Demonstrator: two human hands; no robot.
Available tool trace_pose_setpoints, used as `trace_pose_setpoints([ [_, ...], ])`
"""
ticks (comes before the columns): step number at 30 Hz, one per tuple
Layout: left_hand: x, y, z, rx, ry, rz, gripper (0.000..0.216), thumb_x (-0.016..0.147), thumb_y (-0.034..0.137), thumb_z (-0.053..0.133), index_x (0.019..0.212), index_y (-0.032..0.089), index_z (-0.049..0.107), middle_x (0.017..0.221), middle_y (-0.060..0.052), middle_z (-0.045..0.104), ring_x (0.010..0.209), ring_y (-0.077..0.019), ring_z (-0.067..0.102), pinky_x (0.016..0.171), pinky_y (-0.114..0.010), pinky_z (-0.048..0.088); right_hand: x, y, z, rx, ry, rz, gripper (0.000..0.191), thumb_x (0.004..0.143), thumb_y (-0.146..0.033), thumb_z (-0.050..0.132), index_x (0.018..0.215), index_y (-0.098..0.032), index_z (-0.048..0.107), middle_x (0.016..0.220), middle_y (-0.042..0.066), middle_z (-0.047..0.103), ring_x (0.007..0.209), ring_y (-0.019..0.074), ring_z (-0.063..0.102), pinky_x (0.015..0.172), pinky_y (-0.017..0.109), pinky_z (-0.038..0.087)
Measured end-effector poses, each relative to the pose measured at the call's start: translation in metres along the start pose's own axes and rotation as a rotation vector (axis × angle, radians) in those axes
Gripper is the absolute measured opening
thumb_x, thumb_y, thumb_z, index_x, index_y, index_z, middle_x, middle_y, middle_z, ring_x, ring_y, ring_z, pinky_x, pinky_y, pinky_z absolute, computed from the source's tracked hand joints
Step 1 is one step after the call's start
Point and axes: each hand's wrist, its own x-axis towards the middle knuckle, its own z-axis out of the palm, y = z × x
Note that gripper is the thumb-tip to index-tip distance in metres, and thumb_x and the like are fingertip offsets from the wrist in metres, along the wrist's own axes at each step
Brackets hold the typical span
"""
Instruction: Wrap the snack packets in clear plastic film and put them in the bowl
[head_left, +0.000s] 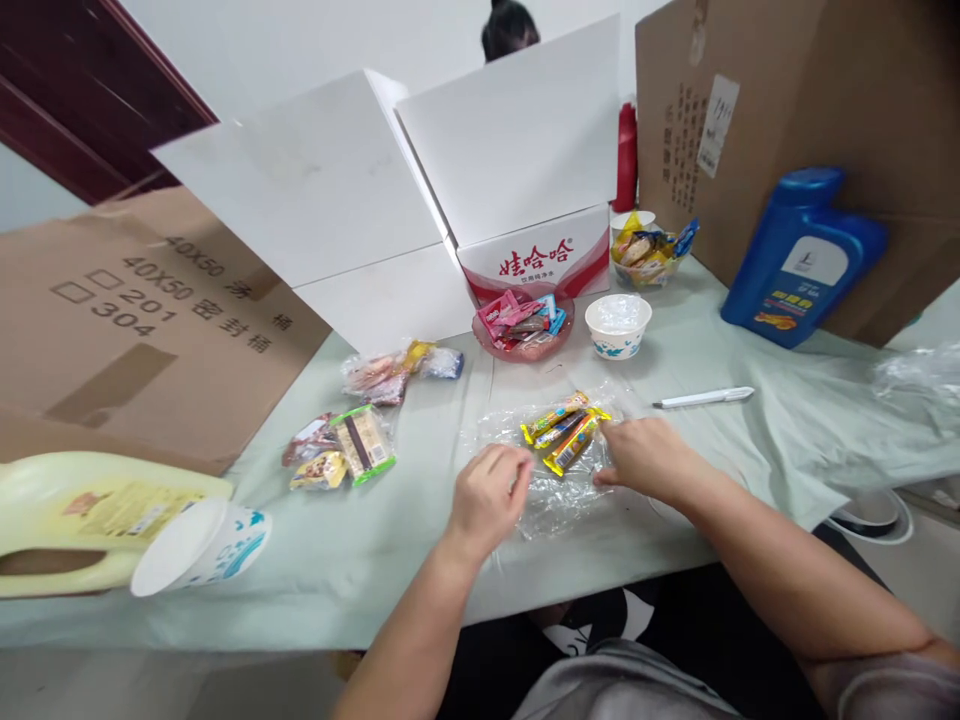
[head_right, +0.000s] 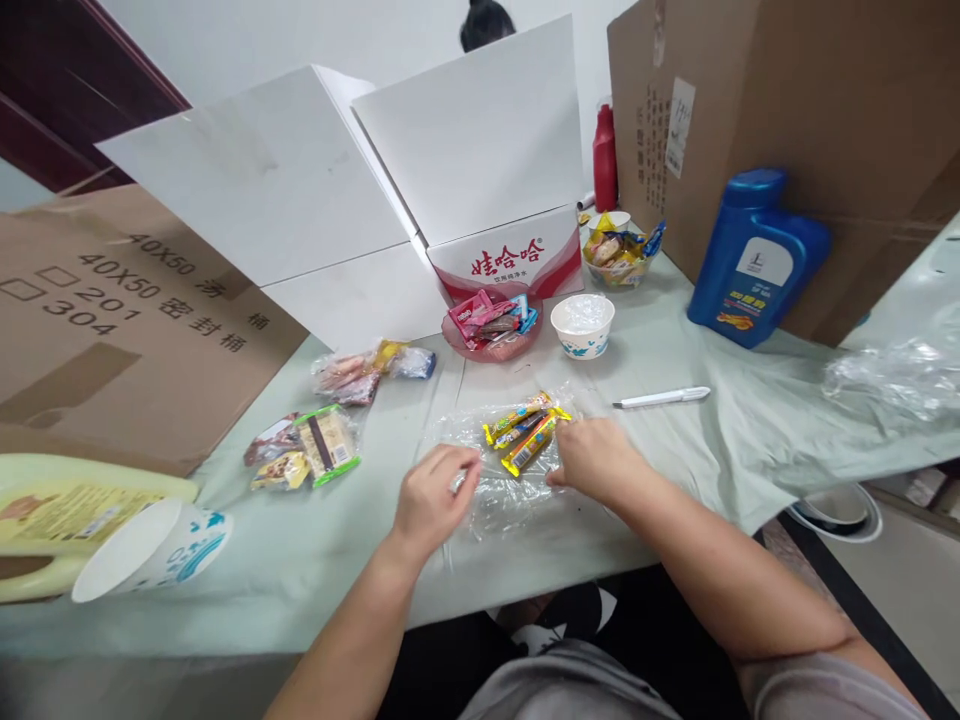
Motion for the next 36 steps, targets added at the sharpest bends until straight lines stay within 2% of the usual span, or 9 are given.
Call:
trace_pose_setpoints([
  [2,0.005,0.007,0.010,-0.088,-0.069,0.131,0.024,0.092,0.028,0.052,0.113,0.019,0.062,0.114,-0.011,0.067,0.112,-0.0240,0.059,0.097,-0.040,0.048,-0.004,-0.004,-0.001,0.045,-0.066,-0.175,0.044,0.076,-0.049,0.072,0.100,-0.013,0.068,0.088,0.014,0.073,0.086,0.0301,0.069,0.071,0.033,0.047],
  [5,0.018,0.011,0.024,-0.012,-0.271,0.106,0.053,0.087,0.036,0.061,0.135,0.016,0.048,0.143,-0.017,0.047,0.134,-0.0329,0.040,0.108,-0.052,0.038,-0.005,-0.006,0.000,0.178,-0.136,-0.412,0.030,0.081,-0.047,0.067,0.093,-0.020,0.070,0.084,0.007,0.073,0.083,0.0254,0.068,0.070,0.030,0.046],
  [8,0.035,0.009,0.026,0.074,-0.421,0.044,0.066,0.083,0.037,0.064,0.141,0.017,0.040,0.145,-0.015,0.045,0.131,-0.0337,0.041,0.107,-0.052,0.038,0.008,0.004,0.008,0.247,0.073,-0.331,0.026,0.084,-0.042,0.065,0.097,-0.020,0.068,0.094,0.008,0.071,0.089,0.0248,0.065,0.075,0.032,0.046],
  [11,0.056,0.007,0.024,0.129,-0.519,0.011,0.067,0.079,0.028,0.063,0.140,0.016,0.041,0.135,-0.013,0.052,0.124,-0.0314,0.047,0.106,-0.046,0.039,0.029,0.019,0.021,0.211,0.285,-0.151,0.054,0.073,-0.041,0.077,0.117,-0.014,0.062,0.114,0.016,0.063,0.107,0.0307,0.057,0.089,0.039,0.044],
  [15,0.083,0.007,0.028,0.149,-0.627,-0.049,0.074,0.067,0.019,0.064,0.137,0.010,0.044,0.126,-0.019,0.057,0.118,-0.0364,0.052,0.102,-0.048,0.042,0.045,0.030,0.034,0.203,0.304,-0.101,0.100,0.059,-0.049,0.084,0.142,-0.014,0.042,0.144,0.022,0.043,0.124,0.0374,0.044,0.098,0.046,0.039],
  [20,0.101,-0.011,0.030,0.030,-0.648,-0.050,0.069,0.065,0.018,0.064,0.132,0.020,0.049,0.117,-0.008,0.067,0.102,-0.0269,0.065,0.088,-0.035,0.052,0.043,0.028,0.030,0.207,0.206,-0.066,0.111,0.060,-0.057,0.080,0.149,-0.012,0.032,0.145,0.020,0.046,0.125,0.0378,0.044,0.098,0.048,0.040],
  [25,0.117,-0.064,-0.005,-0.060,-0.602,-0.121,0.048,0.065,0.016,0.060,0.113,0.014,0.060,0.100,-0.002,0.072,0.088,-0.0198,0.068,0.077,-0.028,0.054,0.042,0.028,0.028,0.198,0.183,-0.047,0.102,0.060,-0.058,0.080,0.144,-0.012,0.043,0.144,0.020,0.046,0.127,0.0369,0.044,0.099,0.045,0.039],
  [30,0.159,-0.099,-0.038,0.020,-0.404,-0.174,0.055,0.072,0.018,0.051,0.126,0.009,0.051,0.111,-0.007,0.068,0.095,-0.0209,0.065,0.085,-0.030,0.051,0.044,0.027,0.028,0.176,0.196,-0.070,0.094,0.060,-0.059,0.080,0.136,-0.011,0.052,0.141,0.020,0.050,0.124,0.0371,0.046,0.097,0.045,0.040],
  [36,0.221,-0.104,-0.031,0.120,-0.407,-0.099,0.067,0.060,0.015,0.065,0.127,0.017,0.057,0.119,-0.007,0.064,0.110,-0.0270,0.059,0.098,-0.034,0.045,0.044,0.029,0.030,0.172,0.215,-0.087,0.087,0.062,-0.060,0.079,0.132,-0.013,0.056,0.141,0.019,0.050,0.123,0.0365,0.047,0.095,0.044,0.041],
])
